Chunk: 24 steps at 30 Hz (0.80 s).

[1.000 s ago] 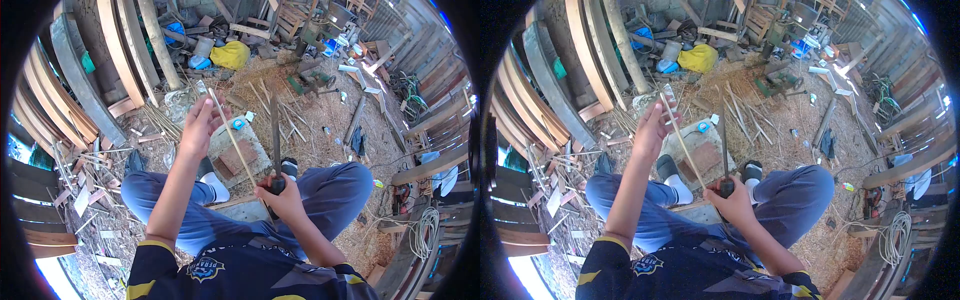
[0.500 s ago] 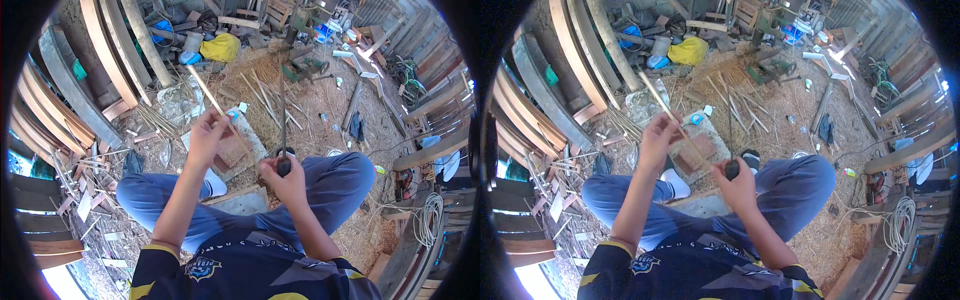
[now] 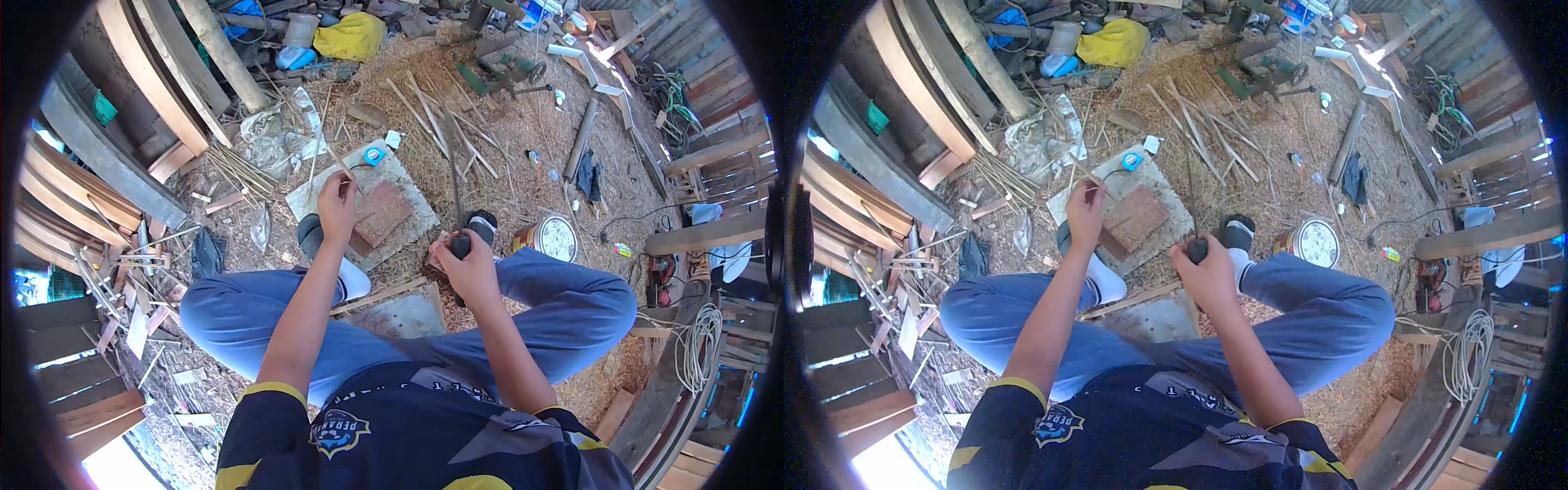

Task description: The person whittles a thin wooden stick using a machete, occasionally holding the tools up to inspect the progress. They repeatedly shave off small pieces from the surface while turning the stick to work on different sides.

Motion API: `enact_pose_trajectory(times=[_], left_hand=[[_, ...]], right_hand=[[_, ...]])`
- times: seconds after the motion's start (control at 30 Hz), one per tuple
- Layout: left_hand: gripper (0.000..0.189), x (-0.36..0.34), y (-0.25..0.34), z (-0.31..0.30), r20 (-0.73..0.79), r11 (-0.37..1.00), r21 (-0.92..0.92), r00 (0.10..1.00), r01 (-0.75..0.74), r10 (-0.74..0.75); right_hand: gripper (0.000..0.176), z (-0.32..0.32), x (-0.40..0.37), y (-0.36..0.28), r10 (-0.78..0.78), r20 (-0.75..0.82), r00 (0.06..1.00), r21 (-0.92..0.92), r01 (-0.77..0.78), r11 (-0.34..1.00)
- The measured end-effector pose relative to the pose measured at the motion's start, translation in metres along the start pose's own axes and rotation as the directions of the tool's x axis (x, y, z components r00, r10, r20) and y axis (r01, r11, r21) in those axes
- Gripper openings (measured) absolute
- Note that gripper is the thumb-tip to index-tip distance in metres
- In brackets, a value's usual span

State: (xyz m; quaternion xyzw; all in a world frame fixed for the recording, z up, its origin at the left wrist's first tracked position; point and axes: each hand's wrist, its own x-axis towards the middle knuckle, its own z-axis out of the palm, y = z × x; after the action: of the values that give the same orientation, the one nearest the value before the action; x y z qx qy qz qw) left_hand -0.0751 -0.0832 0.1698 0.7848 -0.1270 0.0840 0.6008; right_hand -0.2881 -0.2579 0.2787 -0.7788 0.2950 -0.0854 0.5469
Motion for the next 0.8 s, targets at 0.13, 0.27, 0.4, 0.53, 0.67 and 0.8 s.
enact_pose_trajectory(times=[0.13,0.27,0.4,0.53,0.67,0.8], left_hand=[[0.017,0.008,-0.002,0.002,-0.017,1.000,-0.005,1.000,0.008,-0.008],[0.017,0.011,0.003,-0.001,-0.013,0.999,-0.017,0.999,0.050,-0.051],[0.016,0.010,-0.011,-0.003,-0.037,0.998,0.062,0.999,-0.022,0.024],[0.016,0.005,-0.009,-0.005,-0.050,0.993,0.116,0.999,0.006,0.000],[0.016,-0.003,-0.014,-0.004,-0.083,0.995,0.096,0.996,0.028,-0.020],[0.014,-0.007,0.003,-0.009,-0.073,0.983,0.185,0.997,0.009,0.005]], right_hand=[[0.033,0.024,0.026,0.013,0.129,0.110,0.986,-0.084,-0.120,0.989],[0.058,0.060,0.052,0.045,0.182,0.138,0.974,-0.227,-0.147,0.963],[0.070,0.093,0.066,0.057,0.304,0.204,0.930,-0.149,-0.278,0.949],[0.069,0.110,0.075,0.062,0.220,0.219,0.951,-0.159,-0.188,0.969],[0.067,0.119,0.080,0.051,0.121,0.239,0.963,-0.234,-0.064,0.970],[0.065,0.122,0.089,0.052,0.183,0.292,0.939,-0.310,-0.088,0.947]])
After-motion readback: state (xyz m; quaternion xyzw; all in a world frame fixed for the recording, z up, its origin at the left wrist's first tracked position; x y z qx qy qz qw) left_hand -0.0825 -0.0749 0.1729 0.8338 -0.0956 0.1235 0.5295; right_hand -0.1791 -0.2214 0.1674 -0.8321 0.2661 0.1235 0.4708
